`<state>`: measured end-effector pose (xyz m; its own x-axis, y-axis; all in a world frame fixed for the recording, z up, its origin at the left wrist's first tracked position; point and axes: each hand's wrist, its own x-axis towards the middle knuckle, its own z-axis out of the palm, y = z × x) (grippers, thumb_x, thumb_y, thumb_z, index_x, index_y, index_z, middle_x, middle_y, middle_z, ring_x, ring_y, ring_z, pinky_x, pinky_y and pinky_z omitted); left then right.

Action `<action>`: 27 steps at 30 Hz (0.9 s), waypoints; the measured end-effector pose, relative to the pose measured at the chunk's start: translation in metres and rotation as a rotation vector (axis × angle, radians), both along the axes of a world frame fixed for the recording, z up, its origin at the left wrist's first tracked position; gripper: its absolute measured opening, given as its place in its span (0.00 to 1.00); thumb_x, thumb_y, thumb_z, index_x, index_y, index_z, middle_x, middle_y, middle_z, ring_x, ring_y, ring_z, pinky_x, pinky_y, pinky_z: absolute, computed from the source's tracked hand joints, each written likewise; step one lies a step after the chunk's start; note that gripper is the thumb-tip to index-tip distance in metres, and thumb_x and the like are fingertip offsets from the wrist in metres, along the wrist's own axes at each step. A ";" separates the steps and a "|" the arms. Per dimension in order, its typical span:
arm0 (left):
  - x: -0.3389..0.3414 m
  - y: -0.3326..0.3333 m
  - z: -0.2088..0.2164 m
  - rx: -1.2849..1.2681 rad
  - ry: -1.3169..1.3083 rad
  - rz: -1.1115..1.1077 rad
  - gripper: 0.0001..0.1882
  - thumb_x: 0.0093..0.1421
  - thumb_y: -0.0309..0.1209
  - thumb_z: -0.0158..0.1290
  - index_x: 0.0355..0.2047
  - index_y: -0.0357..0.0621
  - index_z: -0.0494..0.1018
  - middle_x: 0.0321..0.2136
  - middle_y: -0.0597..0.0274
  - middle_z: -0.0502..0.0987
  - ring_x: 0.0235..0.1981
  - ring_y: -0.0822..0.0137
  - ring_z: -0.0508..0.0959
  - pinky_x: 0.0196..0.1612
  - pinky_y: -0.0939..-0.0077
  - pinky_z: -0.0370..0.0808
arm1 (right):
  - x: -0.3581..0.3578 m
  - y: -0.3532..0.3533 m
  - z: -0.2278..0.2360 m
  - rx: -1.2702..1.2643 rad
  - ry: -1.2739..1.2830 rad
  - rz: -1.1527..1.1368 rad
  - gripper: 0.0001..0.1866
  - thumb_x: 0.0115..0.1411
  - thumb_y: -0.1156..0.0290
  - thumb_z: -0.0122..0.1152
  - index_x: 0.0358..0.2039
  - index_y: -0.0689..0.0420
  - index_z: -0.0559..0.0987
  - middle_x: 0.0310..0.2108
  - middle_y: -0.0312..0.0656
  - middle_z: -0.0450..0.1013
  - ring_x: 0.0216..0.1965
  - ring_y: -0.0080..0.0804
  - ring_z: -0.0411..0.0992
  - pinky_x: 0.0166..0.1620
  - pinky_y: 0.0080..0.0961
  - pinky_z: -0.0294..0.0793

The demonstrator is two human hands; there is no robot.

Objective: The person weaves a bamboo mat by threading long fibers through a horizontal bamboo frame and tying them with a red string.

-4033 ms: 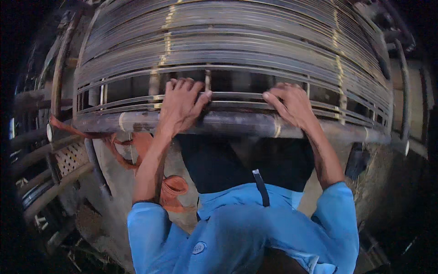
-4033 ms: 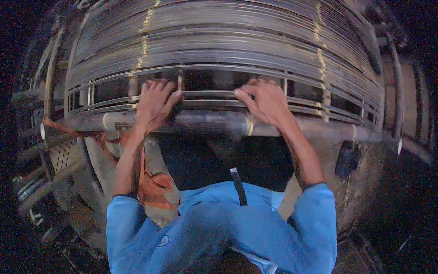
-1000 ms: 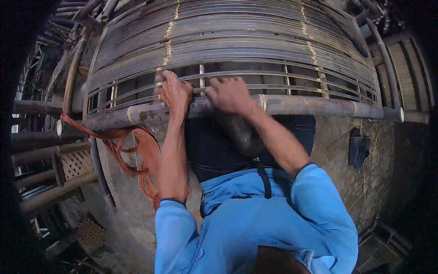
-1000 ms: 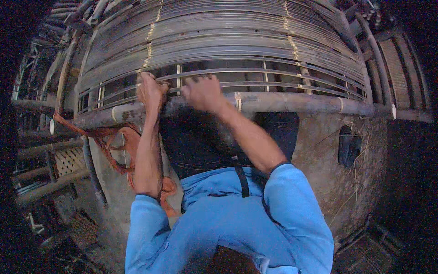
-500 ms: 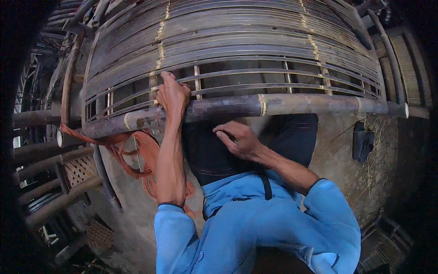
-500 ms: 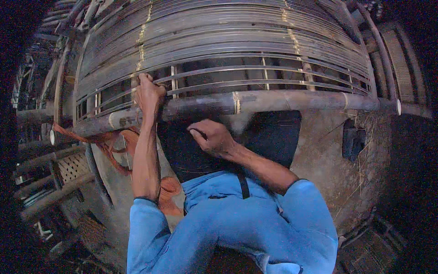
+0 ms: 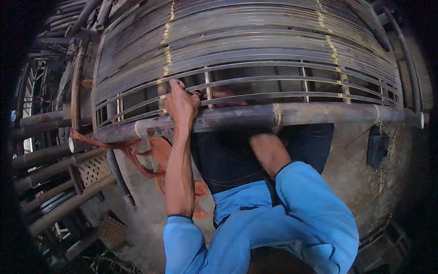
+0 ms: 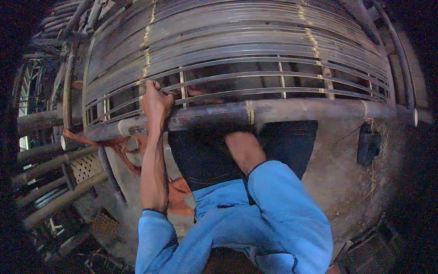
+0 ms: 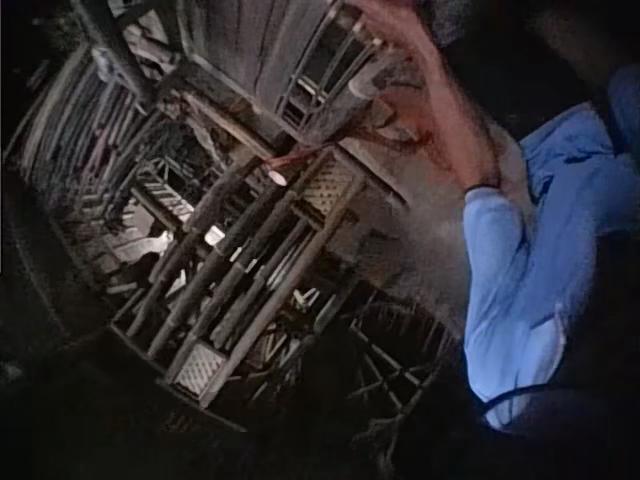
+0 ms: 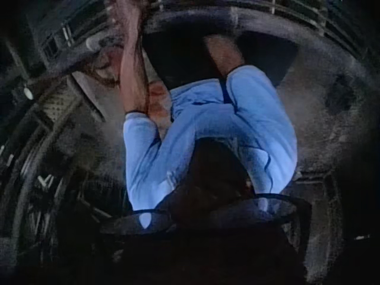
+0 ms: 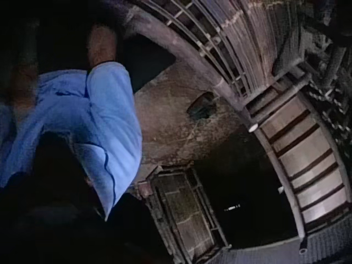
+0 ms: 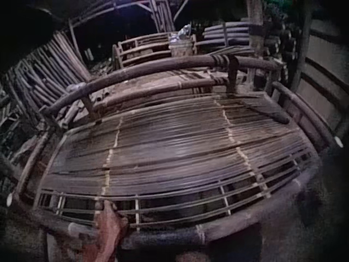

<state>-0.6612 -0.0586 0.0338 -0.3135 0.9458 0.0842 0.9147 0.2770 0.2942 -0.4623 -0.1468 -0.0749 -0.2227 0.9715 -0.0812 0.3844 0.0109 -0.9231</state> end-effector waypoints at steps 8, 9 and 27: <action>-0.004 0.000 -0.003 -0.006 -0.024 -0.029 0.24 0.46 0.33 0.65 0.42 0.44 0.68 0.29 0.40 0.81 0.35 0.36 0.80 0.39 0.48 0.74 | 0.002 0.014 -0.002 0.014 0.023 -0.014 0.14 0.65 0.62 0.58 0.44 0.56 0.82 0.39 0.50 0.79 0.37 0.39 0.78 0.42 0.31 0.77; -0.006 -0.001 -0.002 -0.013 -0.030 -0.052 0.24 0.46 0.34 0.65 0.43 0.44 0.69 0.28 0.41 0.81 0.34 0.36 0.80 0.38 0.48 0.74 | 0.001 0.016 -0.002 0.013 0.027 -0.011 0.14 0.65 0.62 0.58 0.44 0.56 0.82 0.39 0.50 0.79 0.37 0.39 0.78 0.42 0.31 0.77; 0.023 -0.031 0.016 -0.017 -0.999 -0.093 0.44 0.55 0.15 0.60 0.68 0.42 0.49 0.40 0.45 0.82 0.42 0.63 0.82 0.42 0.76 0.78 | 0.002 0.052 -0.008 0.018 0.071 -0.001 0.16 0.65 0.62 0.59 0.49 0.56 0.80 0.44 0.48 0.79 0.39 0.36 0.79 0.44 0.30 0.77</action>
<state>-0.6380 -0.0894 0.0498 -0.1573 0.9689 -0.1910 0.2689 0.2281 0.9358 -0.4602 -0.0945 -0.0831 -0.2262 0.9729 -0.0483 0.3183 0.0269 -0.9476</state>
